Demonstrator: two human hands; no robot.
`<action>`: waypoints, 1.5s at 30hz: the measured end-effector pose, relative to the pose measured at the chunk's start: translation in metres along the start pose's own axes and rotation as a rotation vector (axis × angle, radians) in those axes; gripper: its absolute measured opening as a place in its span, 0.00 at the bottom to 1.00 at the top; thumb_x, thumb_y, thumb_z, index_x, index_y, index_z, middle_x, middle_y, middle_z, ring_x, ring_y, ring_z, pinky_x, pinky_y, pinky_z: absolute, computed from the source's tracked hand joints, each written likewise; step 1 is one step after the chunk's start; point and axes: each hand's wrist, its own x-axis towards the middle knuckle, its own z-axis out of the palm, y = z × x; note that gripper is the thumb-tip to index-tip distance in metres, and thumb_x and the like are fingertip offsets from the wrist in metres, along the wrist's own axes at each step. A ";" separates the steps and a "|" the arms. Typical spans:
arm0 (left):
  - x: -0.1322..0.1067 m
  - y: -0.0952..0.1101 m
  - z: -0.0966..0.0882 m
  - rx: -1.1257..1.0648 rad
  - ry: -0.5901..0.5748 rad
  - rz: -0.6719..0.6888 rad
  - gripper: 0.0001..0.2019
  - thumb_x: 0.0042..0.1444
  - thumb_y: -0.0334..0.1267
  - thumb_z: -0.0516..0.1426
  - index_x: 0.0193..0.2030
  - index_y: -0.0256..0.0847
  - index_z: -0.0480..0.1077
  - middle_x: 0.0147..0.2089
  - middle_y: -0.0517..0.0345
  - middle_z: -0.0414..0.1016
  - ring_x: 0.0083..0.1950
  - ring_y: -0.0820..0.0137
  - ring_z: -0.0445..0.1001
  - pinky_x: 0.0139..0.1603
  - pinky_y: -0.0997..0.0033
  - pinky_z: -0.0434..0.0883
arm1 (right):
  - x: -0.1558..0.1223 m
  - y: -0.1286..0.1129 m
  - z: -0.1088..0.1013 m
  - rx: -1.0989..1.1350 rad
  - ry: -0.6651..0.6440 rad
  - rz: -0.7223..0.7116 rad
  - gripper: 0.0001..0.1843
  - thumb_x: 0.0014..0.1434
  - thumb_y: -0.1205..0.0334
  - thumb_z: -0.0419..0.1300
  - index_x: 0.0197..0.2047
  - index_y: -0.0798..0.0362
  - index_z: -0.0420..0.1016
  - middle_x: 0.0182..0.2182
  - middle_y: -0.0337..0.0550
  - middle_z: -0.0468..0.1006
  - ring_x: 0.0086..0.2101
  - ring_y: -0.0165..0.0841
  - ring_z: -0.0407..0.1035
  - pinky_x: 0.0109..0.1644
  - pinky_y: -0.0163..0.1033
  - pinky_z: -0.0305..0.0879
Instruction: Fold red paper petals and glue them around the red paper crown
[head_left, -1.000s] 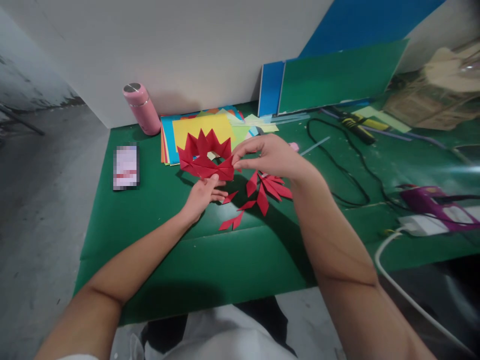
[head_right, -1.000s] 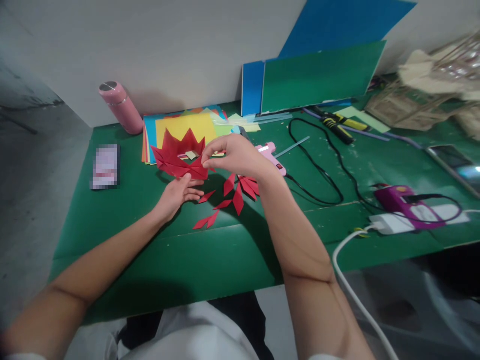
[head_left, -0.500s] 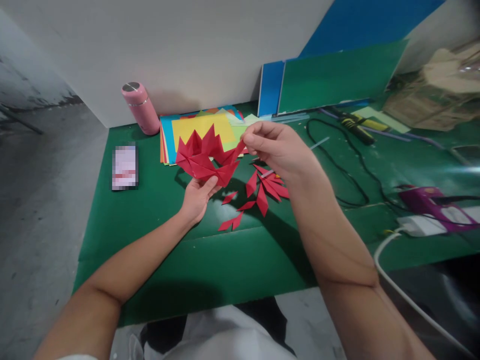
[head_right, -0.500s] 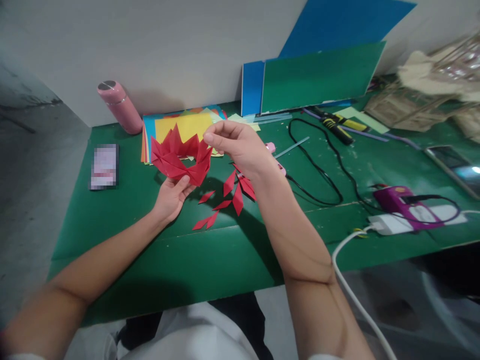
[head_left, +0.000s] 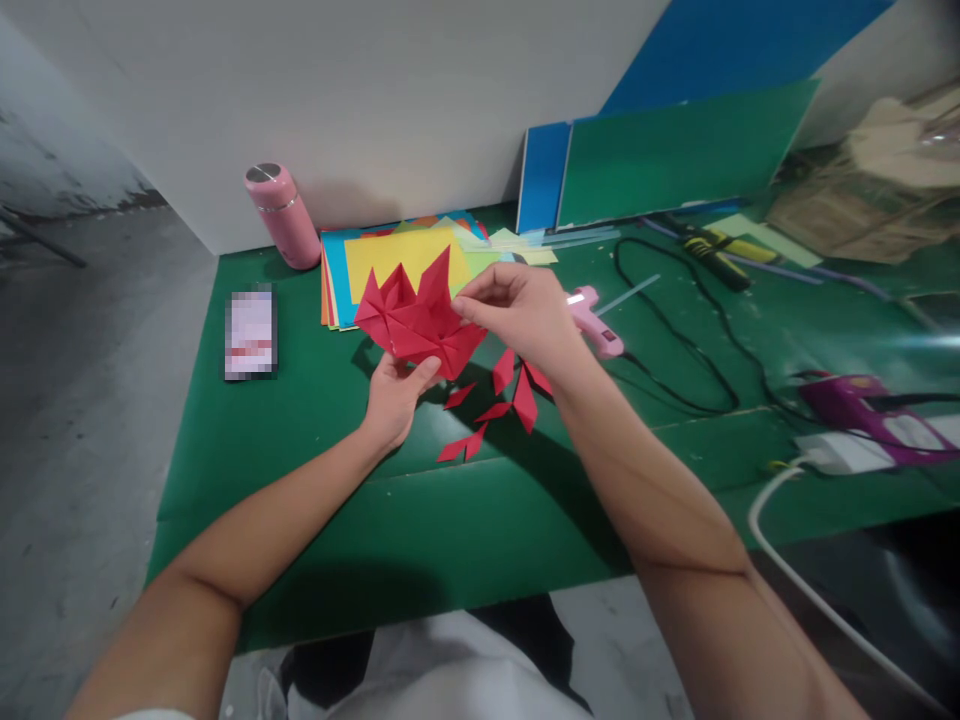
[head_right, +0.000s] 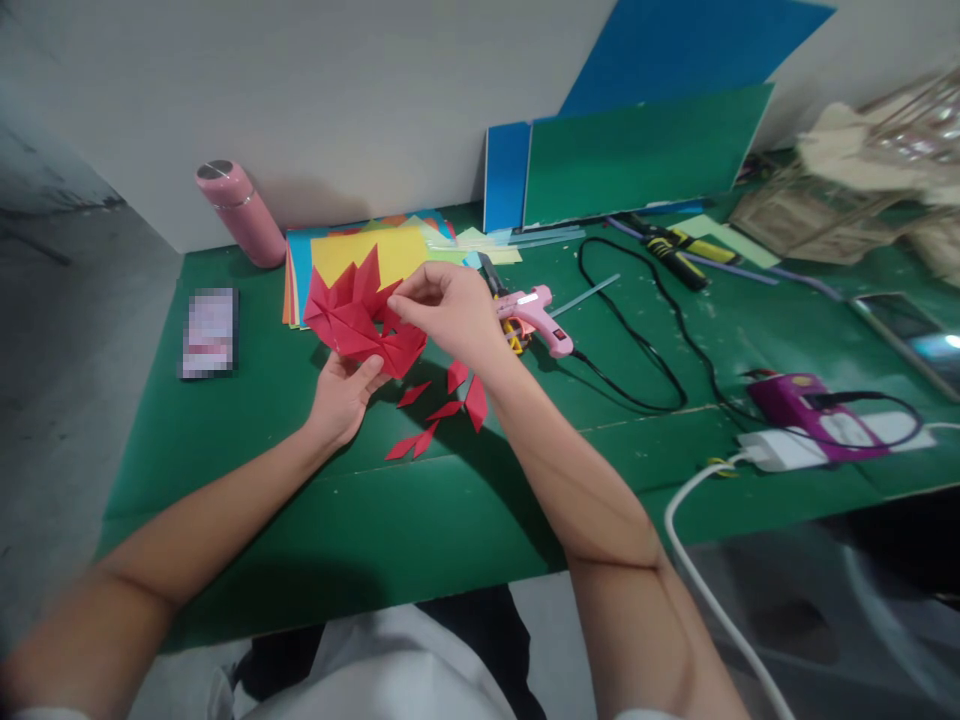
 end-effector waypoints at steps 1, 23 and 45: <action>0.000 0.000 0.000 0.000 0.005 -0.002 0.23 0.36 0.43 0.72 0.40 0.43 0.71 0.41 0.60 0.79 0.39 0.70 0.78 0.42 0.68 0.75 | -0.001 -0.001 0.000 -0.009 -0.002 0.002 0.09 0.49 0.59 0.67 0.27 0.53 0.72 0.25 0.40 0.76 0.29 0.32 0.72 0.35 0.41 0.70; 0.000 0.001 0.000 -0.025 -0.003 -0.012 0.22 0.37 0.42 0.72 0.40 0.43 0.73 0.41 0.59 0.79 0.42 0.67 0.78 0.47 0.63 0.75 | -0.003 -0.005 0.003 -0.034 -0.071 0.007 0.10 0.47 0.58 0.68 0.25 0.53 0.71 0.26 0.40 0.77 0.29 0.31 0.71 0.36 0.42 0.71; -0.001 0.002 0.000 -0.024 -0.019 -0.040 0.20 0.36 0.44 0.72 0.36 0.41 0.74 0.39 0.57 0.81 0.41 0.67 0.79 0.46 0.65 0.75 | -0.002 -0.005 0.002 0.003 -0.105 0.044 0.11 0.45 0.58 0.69 0.26 0.53 0.72 0.26 0.41 0.78 0.29 0.31 0.72 0.35 0.40 0.70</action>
